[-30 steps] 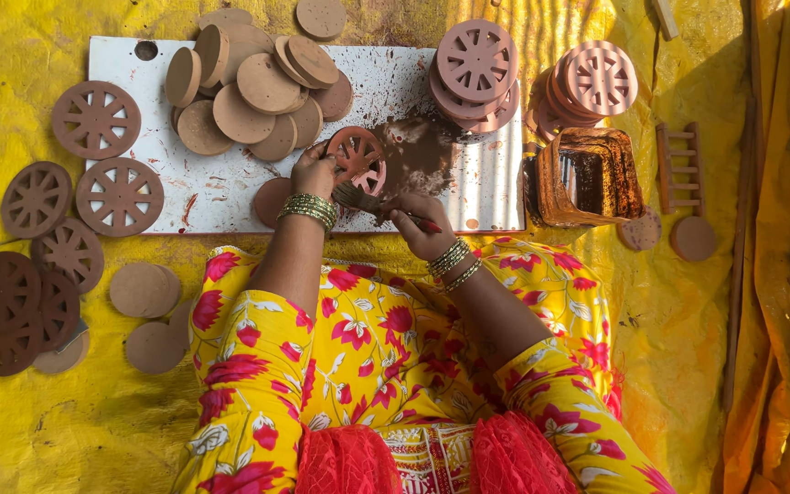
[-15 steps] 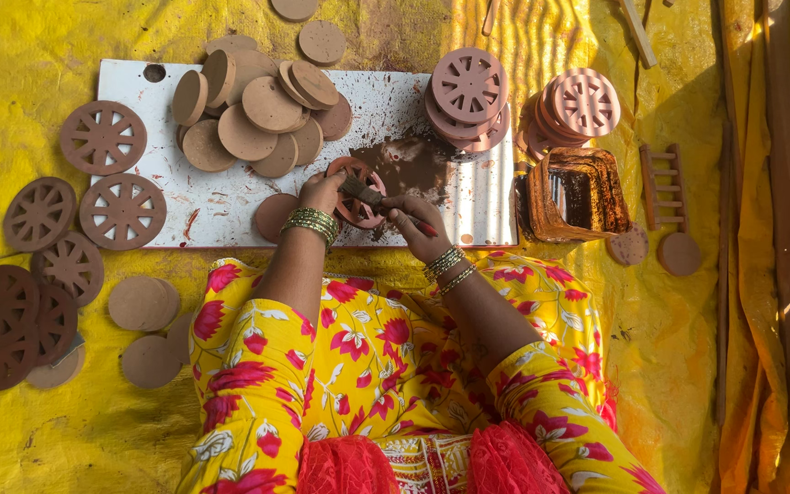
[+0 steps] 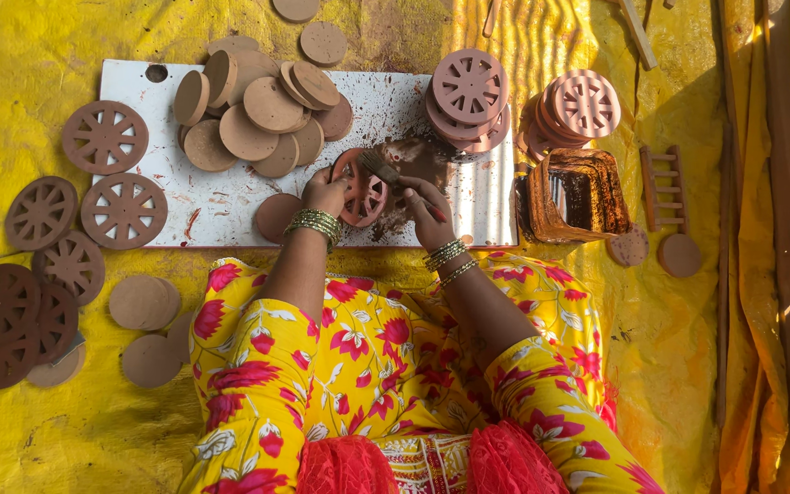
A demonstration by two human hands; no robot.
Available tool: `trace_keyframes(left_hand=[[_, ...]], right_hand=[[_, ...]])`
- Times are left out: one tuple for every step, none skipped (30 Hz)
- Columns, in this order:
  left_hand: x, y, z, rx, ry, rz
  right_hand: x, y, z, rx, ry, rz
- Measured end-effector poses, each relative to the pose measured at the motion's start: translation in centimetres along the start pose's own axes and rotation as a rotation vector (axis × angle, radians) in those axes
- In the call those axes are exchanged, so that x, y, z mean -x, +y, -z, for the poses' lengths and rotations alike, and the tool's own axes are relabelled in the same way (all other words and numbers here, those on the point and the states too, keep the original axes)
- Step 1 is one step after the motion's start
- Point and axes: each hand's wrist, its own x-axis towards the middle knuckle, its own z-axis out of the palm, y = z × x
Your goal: The person sits on the ground and coats wheel-shaped clay discs with wet clay slip, spreading the mixture over each disc with a brush and stacking the coated discs with others on the board. They work through the discs one at a time, dipping the brush in a container of slip between pieces.
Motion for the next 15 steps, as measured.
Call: trace_keyframes(left_hand=[[0.1,-0.1,0.0,-0.058,-0.015,-0.021],[0.1,-0.1,0.1,-0.047,-0.032,-0.053],[0.1,-0.1,0.2,-0.036,-0.05,-0.084],[0.2,-0.2,0.2,-0.027,-0.069,-0.113],[0.3,-0.3,0.3,-0.094,-0.039,-0.106],[0.3,-0.3,0.3,-0.162,-0.011,-0.104],[0.3,-0.2,0.4,-0.23,0.017,-0.104],[0.3,-0.2,0.3,-0.225,0.024,-0.105],[0.3,-0.2,0.3,-0.22,0.03,-0.105],[0.4,-0.2,0.3,-0.215,0.036,-0.105],[0.4,-0.1,0.2,-0.201,0.032,-0.088],[0.4,-0.1,0.2,-0.186,0.029,-0.071],[0.5,-0.1,0.2,-0.169,0.028,-0.052],[0.7,0.0,0.1,-0.164,0.018,-0.062],[0.8,0.0,0.1,-0.158,0.007,-0.072]], right_hand=[[0.0,0.2,-0.2,-0.01,-0.016,-0.028],[0.1,0.4,-0.3,0.068,-0.023,-0.012],[0.2,0.7,-0.2,0.146,-0.029,0.005],[0.4,0.9,0.0,0.223,-0.034,0.019],[0.5,1.2,0.3,0.217,-0.005,0.008],[0.6,1.3,0.5,0.211,0.026,0.002],[0.6,1.4,0.9,0.204,0.058,-0.003],[0.7,1.4,1.2,0.185,0.056,-0.003],[0.6,1.5,1.4,0.166,0.054,-0.004],[0.6,1.3,1.6,0.147,0.053,-0.005],[0.6,1.1,1.6,0.154,0.072,0.061],[0.6,0.8,1.5,0.161,0.089,0.127],[0.7,0.5,1.4,0.169,0.102,0.192],[0.6,0.3,1.2,0.198,0.09,0.183],[0.6,0.1,0.8,0.227,0.078,0.173]])
